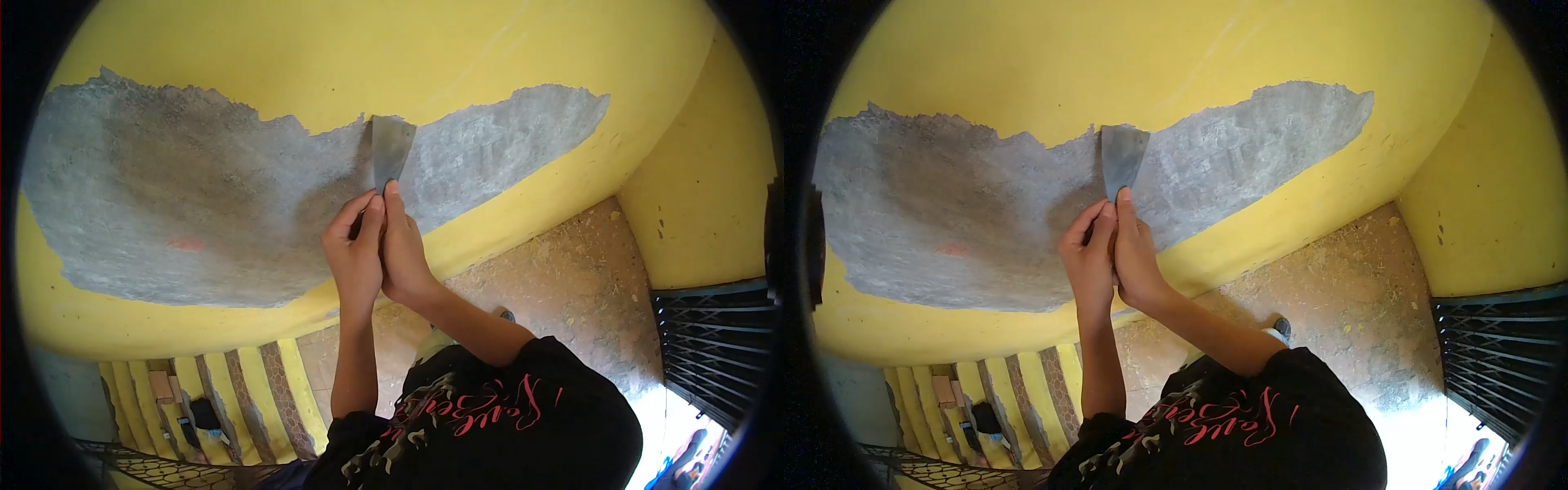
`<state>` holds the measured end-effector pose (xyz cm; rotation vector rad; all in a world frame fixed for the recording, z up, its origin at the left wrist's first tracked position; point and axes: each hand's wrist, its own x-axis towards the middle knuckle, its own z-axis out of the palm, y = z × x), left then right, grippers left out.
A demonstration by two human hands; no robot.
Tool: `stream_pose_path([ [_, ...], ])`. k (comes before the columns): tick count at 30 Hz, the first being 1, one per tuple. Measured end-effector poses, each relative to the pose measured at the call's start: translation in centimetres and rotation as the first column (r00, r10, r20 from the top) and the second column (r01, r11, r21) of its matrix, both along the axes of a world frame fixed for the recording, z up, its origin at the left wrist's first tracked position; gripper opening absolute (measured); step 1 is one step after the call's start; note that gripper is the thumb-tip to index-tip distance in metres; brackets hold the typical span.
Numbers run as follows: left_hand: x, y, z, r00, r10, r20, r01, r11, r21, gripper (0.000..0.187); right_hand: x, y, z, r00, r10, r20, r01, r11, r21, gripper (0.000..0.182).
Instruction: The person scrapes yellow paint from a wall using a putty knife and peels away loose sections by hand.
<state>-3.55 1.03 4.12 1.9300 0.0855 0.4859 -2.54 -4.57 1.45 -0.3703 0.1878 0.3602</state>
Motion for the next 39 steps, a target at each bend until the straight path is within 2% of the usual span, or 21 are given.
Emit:
stream_pose_path([
  [2, -1.2, 1.1, -0.2, 1.0, 0.008, -0.001, -0.008, 1.0, -0.009, 0.025, -0.4, -0.6, -0.4, 0.97, 0.216, 0.107, -0.199, 0.969, -0.149, 0.052],
  [3, -1.7, 1.6, -0.4, 1.0, 0.016, -0.003, -0.016, 1.0, -0.009, 0.026, -0.4, -0.5, -0.6, 0.971, 0.214, 0.108, -0.196, 0.968, -0.157, 0.052],
  [6, -3.2, 1.8, -1.8, 0.999, -0.007, -0.033, 0.007, 1.0, 0.003, 0.032, -0.2, -0.1, -2.1, 0.97, 0.148, 0.194, -0.093, 0.959, -0.267, 0.052],
  [7, -3.6, 1.4, -2.7, 1.0, -0.024, 0.01, 0.025, 1.0, -0.012, 0.035, -0.1, -0.1, -2.8, 0.934, 0.046, 0.354, 0.113, 0.902, -0.416, 0.049],
  [8, -4.3, 1.0, -3.4, 0.998, -0.037, 0.053, 0.039, 0.999, -0.028, 0.038, 0.0, 0.0, -3.3, 0.856, -0.016, 0.517, 0.325, 0.794, -0.514, 0.046],
  [9, -5.2, 0.5, -3.6, 0.996, -0.028, -0.086, 0.011, 0.981, -0.195, 0.036, -0.1, -0.2, -3.8, 0.855, -0.013, 0.518, 0.324, 0.793, -0.516, 0.046],
  [10, -5.7, 1.1, -4.0, 0.997, -0.02, -0.08, 0.004, 0.98, -0.2, 0.036, -0.2, -0.7, -4.3, 0.824, 0.114, 0.555, 0.281, 0.768, -0.575, 0.041],
  [11, -6.1, 2.0, -4.6, 0.968, -0.131, -0.214, 0.08, 0.97, -0.232, 0.033, -0.4, -1.2, -4.9, 0.78, 0.243, 0.577, 0.24, 0.735, -0.634, 0.038],
  [12, -6.3, 2.6, -5.3, 0.91, -0.241, -0.338, 0.15, 0.95, -0.273, 0.03, -0.8, -1.7, -5.4, 0.774, 0.256, 0.579, 0.235, 0.734, -0.638, 0.038],
  [14, -6.3, 2.6, -6.2, 0.924, -0.223, -0.312, 0.153, 0.961, -0.232, 0.029, -1.6, -2.4, -6.3, 0.837, 0.341, 0.427, 0.097, 0.676, -0.73, 0.036],
  [15, -6.4, 2.2, -6.4, 0.938, -0.167, -0.305, 0.103, 0.971, -0.216, 0.027, -2.0, -2.8, -6.9, 0.824, 0.358, 0.439, 0.095, 0.676, -0.731, 0.036],
  [17, -6.7, 1.6, -6.7, 0.947, -0.111, -0.3, 0.055, 0.981, -0.188, 0.026, -3.1, -4.1, -8.5, 0.831, 0.257, 0.494, 0.309, 0.525, -0.793, 0.033],
  [19, -6.9, 1.7, -7.6, 0.953, -0.098, -0.287, 0.042, 0.98, -0.194, 0.026, -3.9, -6.0, -10.2, 0.829, 0.312, 0.464, 0.305, 0.443, -0.843, 0.035],
  [20, -6.9, 1.9, -8.3, 0.953, -0.1, -0.287, 0.043, 0.979, -0.198, 0.027, -4.4, -6.8, -11.0, 0.866, 0.3, 0.401, 0.248, 0.438, -0.864, 0.035],
  [21, -6.6, 2.1, -9.3, 0.977, -0.084, -0.196, 0.049, 0.983, -0.18, 0.025, -5.0, -7.6, -11.9, 0.898, 0.286, 0.334, 0.19, 0.432, -0.881, 0.035],
  [22, -6.3, 2.3, -9.5, 0.98, -0.079, -0.184, 0.044, 0.981, -0.187, 0.025, -5.5, -8.4, -13.1, 0.892, 0.296, 0.342, 0.197, 0.426, -0.883, 0.035],
  [24, -6.1, 3.1, -9.4, 0.992, -0.009, -0.122, -0.016, 0.979, -0.202, 0.024, -6.4, -10.0, -15.3, 0.915, 0.263, 0.307, 0.223, 0.308, -0.925, 0.028],
  [25, -6.0, 3.3, -8.8, 0.993, -0.003, -0.115, -0.021, 0.978, -0.208, 0.024, -6.8, -10.8, -15.9, 0.91, 0.271, 0.313, 0.228, 0.304, -0.925, 0.028],
  [27, -5.8, 3.5, -6.8, 0.995, -0.012, -0.102, -0.023, 0.941, -0.337, 0.027, -7.5, -12.0, -16.8, 0.941, 0.219, 0.257, 0.204, 0.237, -0.95, 0.024],
  [31, -5.9, 3.9, -4.4, 0.996, 0.005, -0.089, -0.036, 0.935, -0.353, 0.035, -8.0, -13.5, -16.1, 0.947, 0.183, 0.266, 0.234, 0.179, -0.956, 0.023],
  [39, -4.1, 3.9, -3.7, 0.998, -0.051, 0.039, 0.061, 0.927, -0.371, 0.032, -9.4, -14.6, -13.4, 0.939, 0.126, 0.321, 0.308, 0.11, -0.945, 0.024],
])
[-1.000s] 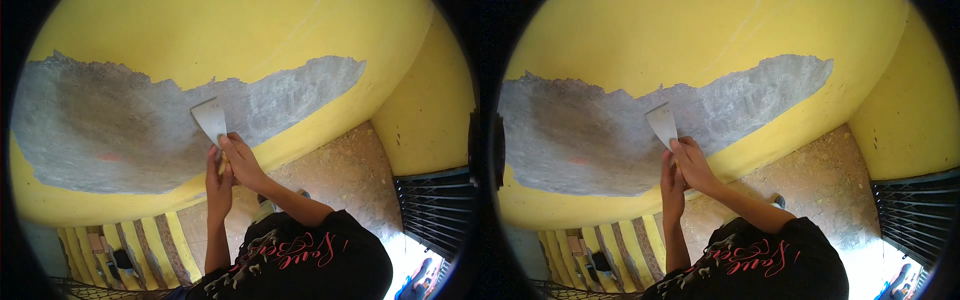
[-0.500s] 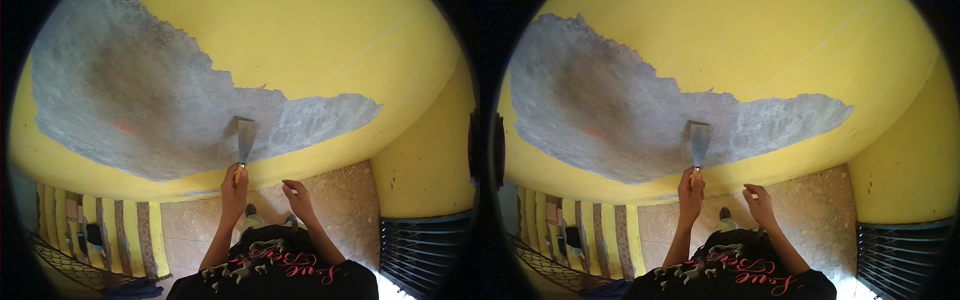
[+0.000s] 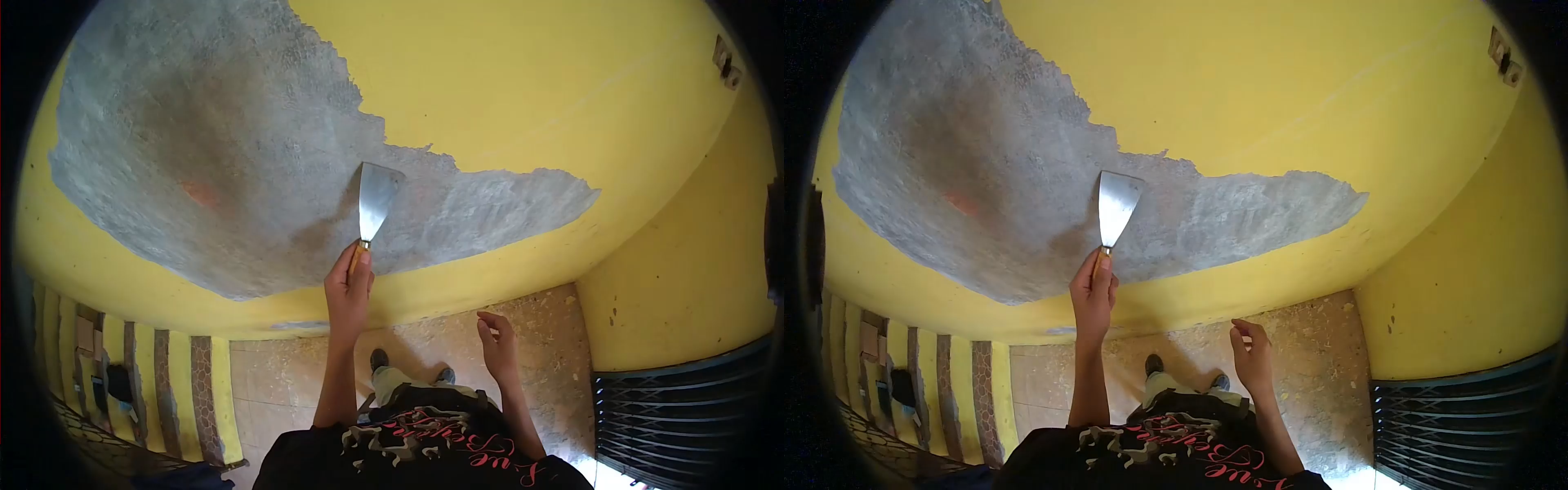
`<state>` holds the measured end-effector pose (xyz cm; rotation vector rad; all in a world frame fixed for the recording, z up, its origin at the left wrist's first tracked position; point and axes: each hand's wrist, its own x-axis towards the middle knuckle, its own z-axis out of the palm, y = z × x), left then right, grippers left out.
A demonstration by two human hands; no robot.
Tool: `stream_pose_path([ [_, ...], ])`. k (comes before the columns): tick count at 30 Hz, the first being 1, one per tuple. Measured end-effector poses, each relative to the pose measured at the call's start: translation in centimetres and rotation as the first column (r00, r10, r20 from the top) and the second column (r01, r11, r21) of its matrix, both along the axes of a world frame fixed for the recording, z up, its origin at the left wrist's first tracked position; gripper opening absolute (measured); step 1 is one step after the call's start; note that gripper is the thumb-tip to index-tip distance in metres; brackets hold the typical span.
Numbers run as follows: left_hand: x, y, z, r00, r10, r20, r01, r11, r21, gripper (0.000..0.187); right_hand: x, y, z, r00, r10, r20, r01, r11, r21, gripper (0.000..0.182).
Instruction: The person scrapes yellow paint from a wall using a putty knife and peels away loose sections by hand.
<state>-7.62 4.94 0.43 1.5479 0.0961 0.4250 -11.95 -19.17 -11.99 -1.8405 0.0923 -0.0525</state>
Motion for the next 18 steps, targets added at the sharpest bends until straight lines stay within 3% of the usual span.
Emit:
stream_pose_path([
  [4, 0.4, 0.2, 0.8, 1.0, 0.0, -0.014, 0.0, 1.0, 0.028, 0.03, 1.6, 1.5, 5.3, 0.978, 0.099, 0.184, -0.085, 0.993, -0.085, 0.023],
  [6, 0.5, 0.1, 1.2, 1.0, -0.009, -0.027, 0.01, 1.0, 0.014, 0.029, 2.8, 3.2, 9.4, 0.87, 0.202, 0.45, -0.153, 0.978, -0.143, 0.024],
  [8, 0.3, 0.1, 1.6, 0.999, -0.018, -0.04, 0.018, 1.0, 0.002, 0.028, 4.1, 5.1, 13.2, 0.694, 0.295, 0.657, -0.21, 0.956, -0.206, 0.025],
  [11, 0.4, 0.3, 1.7, 0.998, 0.0, -0.06, 0.002, 0.999, 0.038, 0.026, 7.4, 8.6, 17.8, 0.228, 0.394, 0.89, -0.322, 0.893, -0.313, 0.021],
  [12, 0.7, 0.5, 1.2, 0.993, 0.032, 0.116, -0.055, 0.978, 0.203, 0.024, 8.6, 10.1, 18.8, 0.097, 0.384, 0.918, -0.353, 0.876, -0.329, 0.018],
  [13, 0.9, 0.7, 0.7, 0.956, 0.034, 0.291, -0.139, 0.927, 0.348, 0.023, 9.8, 11.6, 19.4, 0.095, 0.38, 0.92, -0.351, 0.878, -0.326, 0.018],
  [15, 1.4, 0.9, -0.2, 0.942, 0.108, 0.316, -0.207, 0.931, 0.299, 0.02, 12.5, 14.5, 19.7, -0.151, 0.385, 0.91, -0.431, 0.803, -0.411, 0.01],
  [17, 1.1, 1.4, -0.3, 0.925, 0.183, 0.333, -0.273, 0.93, 0.247, 0.019, 14.7, 17.0, 19.5, -0.196, 0.406, 0.893, -0.435, 0.78, -0.45, 0.009],
  [18, 0.7, 1.9, 0.0, 0.968, 0.154, 0.196, -0.204, 0.941, 0.27, 0.017, 15.4, 17.8, 19.3, -0.239, 0.428, 0.872, -0.439, 0.753, -0.49, 0.014],
])
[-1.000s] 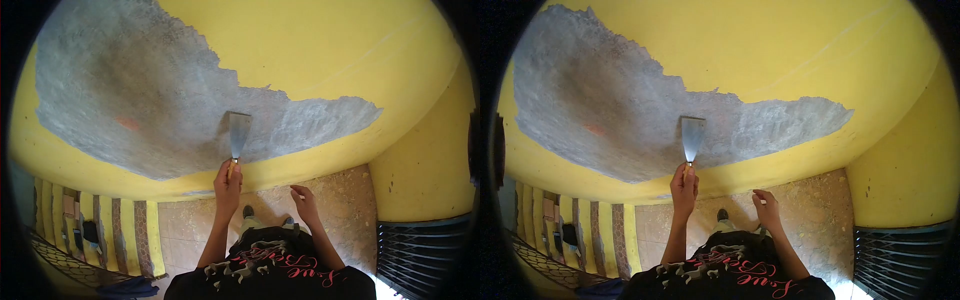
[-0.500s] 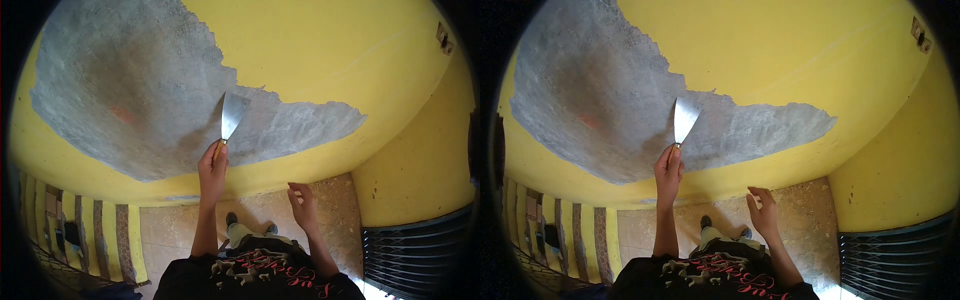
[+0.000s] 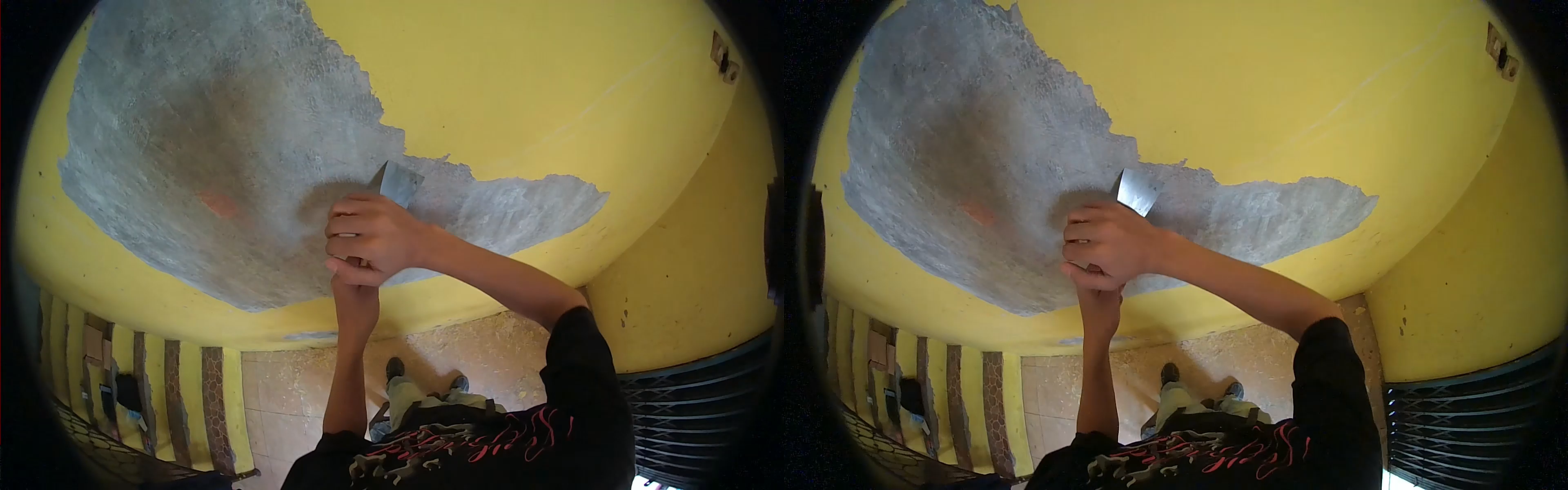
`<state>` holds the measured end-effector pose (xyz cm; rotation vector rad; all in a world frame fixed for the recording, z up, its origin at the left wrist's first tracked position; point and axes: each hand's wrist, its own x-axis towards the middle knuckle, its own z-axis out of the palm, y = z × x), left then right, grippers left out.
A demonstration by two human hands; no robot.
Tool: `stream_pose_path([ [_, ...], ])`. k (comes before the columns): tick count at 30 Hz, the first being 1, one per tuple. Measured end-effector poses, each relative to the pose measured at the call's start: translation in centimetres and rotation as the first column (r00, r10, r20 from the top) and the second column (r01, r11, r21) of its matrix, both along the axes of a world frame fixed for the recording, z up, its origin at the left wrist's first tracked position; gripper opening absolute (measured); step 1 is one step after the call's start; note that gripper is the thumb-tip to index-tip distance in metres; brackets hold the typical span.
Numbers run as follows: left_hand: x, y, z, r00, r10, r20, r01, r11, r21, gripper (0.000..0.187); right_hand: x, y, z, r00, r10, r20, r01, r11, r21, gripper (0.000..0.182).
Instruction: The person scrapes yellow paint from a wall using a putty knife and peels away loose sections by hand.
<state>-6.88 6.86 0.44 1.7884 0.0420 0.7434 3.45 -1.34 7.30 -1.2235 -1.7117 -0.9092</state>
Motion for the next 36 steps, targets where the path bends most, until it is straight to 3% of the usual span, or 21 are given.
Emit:
stream_pose_path([
  [1, -0.3, 0.5, 0.2, 0.989, -0.033, -0.141, 0.031, 0.999, -0.016, 0.015, 0.5, 0.5, -0.3, 1.0, -0.001, 0.003, 0.001, 1.0, 0.002, 0.014],
  [3, -0.4, 1.8, -0.6, 0.992, -0.019, -0.123, 0.022, 1.0, 0.019, 0.011, 1.2, 1.3, -0.6, 0.996, -0.08, 0.05, 0.088, 0.977, -0.193, 0.023],
  [7, 0.1, 2.5, -0.8, 0.995, 0.001, -0.104, 0.004, 0.999, 0.048, 0.007, 1.2, 1.9, -0.6, 0.995, -0.097, 0.023, 0.1, 0.95, -0.295, 0.027],
  [14, 1.4, 0.4, 1.7, 0.991, -0.005, -0.131, 0.032, 0.978, 0.206, 0.012, 3.1, -0.7, 1.3, 0.993, -0.09, 0.073, 0.101, 0.981, -0.168, 0.025],
  [16, 1.5, -0.4, 1.7, 0.999, 0.037, 0.016, -0.039, 0.975, 0.217, 0.012, 3.1, -0.5, 1.2, 0.991, -0.114, 0.076, 0.125, 0.978, -0.168, 0.025],
  [17, 1.0, -0.1, 1.7, 0.999, 0.033, 0.005, -0.033, 0.975, 0.218, 0.012, 2.6, 0.2, 0.7, 0.996, -0.072, 0.044, 0.078, 0.986, -0.147, 0.025],
  [20, -0.5, 1.3, 2.1, 0.984, 0.085, -0.157, -0.085, 0.996, 0.007, 0.013, 2.2, 1.8, 0.4, 1.0, -0.006, 0.017, 0.008, 0.994, -0.105, 0.025],
  [24, -0.2, 1.0, 4.5, 0.958, 0.046, -0.284, -0.02, 0.995, 0.095, 0.014, 2.9, 0.7, 1.4, 1.0, -0.004, 0.031, 0.005, 0.999, -0.05, 0.025],
  [26, 0.2, -0.2, 4.5, 0.987, 0.057, -0.15, -0.025, 0.979, 0.205, 0.015, 3.0, -0.2, 1.9, 1.0, 0.004, 0.018, -0.002, 0.997, -0.076, 0.024],
  [30, 0.1, 0.6, 4.0, 0.996, 0.082, -0.018, -0.076, 0.975, 0.209, 0.016, 2.3, 0.8, 1.9, 0.999, 0.031, -0.012, -0.031, 0.998, -0.049, 0.025],
  [32, -0.9, 1.7, 4.1, 0.983, 0.0, -0.185, 0.013, 0.997, 0.071, 0.028, 1.9, 1.6, 1.9, 0.999, 0.037, 0.001, -0.037, 0.998, -0.052, 0.024],
  [36, -0.5, 1.8, 4.8, 0.932, 0.064, -0.358, -0.02, 0.992, 0.125, 0.029, 2.6, 1.9, 1.6, 1.0, 0.015, 0.005, -0.015, 1.0, 0.019, 0.025],
])
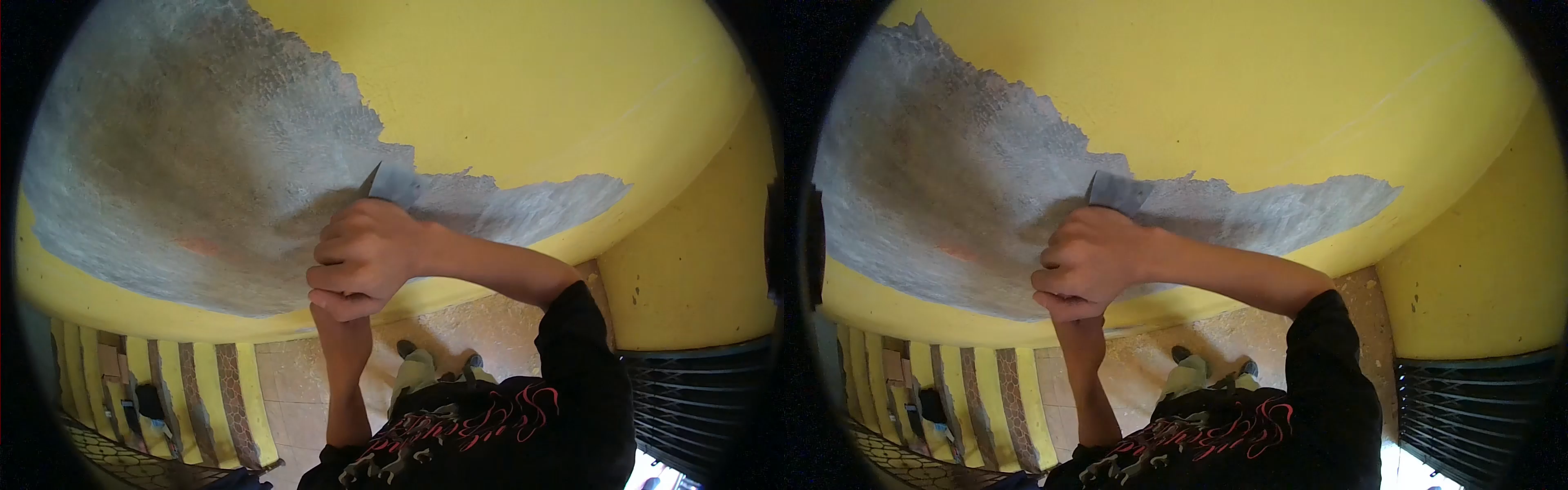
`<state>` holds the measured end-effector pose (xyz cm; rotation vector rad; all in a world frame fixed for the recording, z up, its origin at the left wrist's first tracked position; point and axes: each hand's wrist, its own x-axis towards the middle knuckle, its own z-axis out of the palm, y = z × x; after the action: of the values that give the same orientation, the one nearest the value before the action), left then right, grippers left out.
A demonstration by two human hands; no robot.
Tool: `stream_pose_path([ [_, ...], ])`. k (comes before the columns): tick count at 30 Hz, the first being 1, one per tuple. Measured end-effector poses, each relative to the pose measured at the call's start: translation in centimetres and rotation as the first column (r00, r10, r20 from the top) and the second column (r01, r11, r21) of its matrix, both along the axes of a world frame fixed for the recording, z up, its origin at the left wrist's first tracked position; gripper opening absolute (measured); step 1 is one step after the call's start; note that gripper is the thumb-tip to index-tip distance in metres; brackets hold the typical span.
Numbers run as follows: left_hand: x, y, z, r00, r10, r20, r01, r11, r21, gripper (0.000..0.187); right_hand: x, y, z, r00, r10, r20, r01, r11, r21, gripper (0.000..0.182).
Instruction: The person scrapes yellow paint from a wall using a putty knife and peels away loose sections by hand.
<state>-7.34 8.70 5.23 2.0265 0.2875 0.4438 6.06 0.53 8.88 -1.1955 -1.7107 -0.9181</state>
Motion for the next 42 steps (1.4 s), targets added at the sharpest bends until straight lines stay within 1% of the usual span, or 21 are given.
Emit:
stream_pose_path([
  [1, 0.5, -0.8, 0.0, 0.992, 0.005, 0.13, -0.009, 1.0, 0.029, 0.019, 0.1, -0.4, 0.1, 1.0, -0.004, -0.004, 0.004, 1.0, -0.002, 0.025],
  [2, 0.9, -1.1, 0.0, 0.965, 0.007, 0.262, -0.022, 0.998, 0.054, 0.014, 0.1, -1.1, 0.5, 1.0, -0.014, -0.018, 0.014, 1.0, -0.028, 0.027],
  [3, 1.0, -1.0, -0.1, 0.964, 0.005, 0.265, -0.018, 0.999, 0.047, 0.014, 0.0, -1.4, 0.9, 0.999, -0.024, -0.029, 0.022, 0.998, -0.054, 0.029],
  [6, 0.9, -0.1, 0.0, 0.967, -0.021, 0.255, 0.008, 0.999, 0.052, 0.014, -0.9, -0.5, 1.1, 0.999, -0.012, -0.038, 0.009, 0.998, -0.069, 0.029],
  [7, -0.4, 0.9, -0.4, 0.969, -0.032, 0.246, 0.018, 0.998, 0.058, 0.014, -1.0, -0.1, 0.9, 0.999, -0.018, -0.041, 0.015, 0.997, -0.071, 0.029],
  [9, 0.0, 1.6, -0.3, 0.972, -0.062, 0.225, 0.044, 0.995, 0.086, 0.014, -1.1, 0.9, 0.4, 0.999, 0.026, -0.021, -0.027, 0.998, -0.05, 0.03],
  [10, 1.2, 1.8, 0.1, 0.974, -0.073, 0.213, 0.053, 0.994, 0.097, 0.014, -1.1, 1.1, 0.3, 0.999, 0.022, -0.028, -0.023, 0.999, -0.045, 0.03],
  [12, 0.7, 1.9, -0.1, 0.972, -0.1, 0.21, 0.077, 0.99, 0.116, 0.014, -0.7, 0.7, 0.6, 0.999, 0.013, -0.034, -0.013, 1.0, 0.001, 0.031],
  [13, 0.7, 1.7, -0.2, 0.972, -0.11, 0.208, 0.087, 0.989, 0.119, 0.014, -0.6, 0.4, 0.7, 0.999, 0.007, -0.031, -0.007, 1.0, -0.003, 0.031],
  [15, 0.0, 1.6, -0.7, 0.971, -0.121, 0.204, 0.098, 0.988, 0.121, 0.015, -0.5, -0.3, 1.0, 0.997, 0.061, -0.037, -0.062, 0.998, -0.021, 0.03],
  [19, -0.5, -0.5, -1.5, 0.982, -0.088, 0.17, 0.067, 0.99, 0.125, 0.015, -0.4, -0.7, 0.9, 0.992, 0.125, -0.032, -0.126, 0.992, -0.028, 0.03],
  [22, -0.8, -0.3, -1.0, 0.987, -0.053, 0.149, 0.031, 0.988, 0.149, 0.015, -0.4, -1.0, 1.5, 0.989, 0.148, -0.026, -0.149, 0.988, -0.031, 0.029],
  [25, -1.4, -1.3, -1.1, 0.989, -0.032, 0.147, 0.007, 0.986, 0.166, 0.015, -0.3, -1.5, 1.9, 0.984, 0.177, -0.034, -0.177, 0.984, 0.004, 0.028],
  [28, -0.7, -1.5, -0.6, 0.993, -0.026, 0.116, 0.003, 0.982, 0.191, 0.016, -0.7, -1.5, 1.6, 0.984, 0.172, -0.055, -0.171, 0.985, 0.015, 0.027],
  [30, -0.6, -1.3, -0.3, 0.993, -0.038, 0.11, 0.014, 0.978, 0.208, 0.016, -0.9, -1.1, 1.4, 0.991, 0.114, -0.066, -0.114, 0.993, -0.007, 0.026],
  [33, -0.2, -0.4, 0.3, 0.995, -0.049, 0.087, 0.028, 0.972, 0.233, 0.016, -1.3, 0.5, 0.9, 0.987, 0.141, -0.075, -0.142, 0.99, 0.001, 0.025],
  [35, 0.1, -0.3, 0.7, 0.996, -0.061, 0.067, 0.042, 0.967, 0.253, 0.016, -1.3, 0.6, 0.8, 0.987, 0.13, -0.091, -0.129, 0.992, 0.007, 0.025],
  [37, 0.0, -0.5, 0.6, 0.996, -0.074, 0.058, 0.056, 0.962, 0.268, 0.016, -0.9, 0.3, 0.8, 0.989, 0.115, -0.096, -0.115, 0.993, 0.006, 0.025],
  [40, 1.0, -1.4, 1.0, 0.994, -0.093, 0.049, 0.076, 0.955, 0.286, 0.017, 0.3, -1.2, 1.2, 0.981, 0.149, -0.126, -0.147, 0.989, 0.022, 0.023],
  [42, 1.3, -1.9, 1.0, 0.995, -0.094, 0.027, 0.082, 0.952, 0.294, 0.017, 0.1, -1.8, 1.3, 0.996, 0.046, -0.071, -0.044, 0.999, 0.032, 0.022],
])
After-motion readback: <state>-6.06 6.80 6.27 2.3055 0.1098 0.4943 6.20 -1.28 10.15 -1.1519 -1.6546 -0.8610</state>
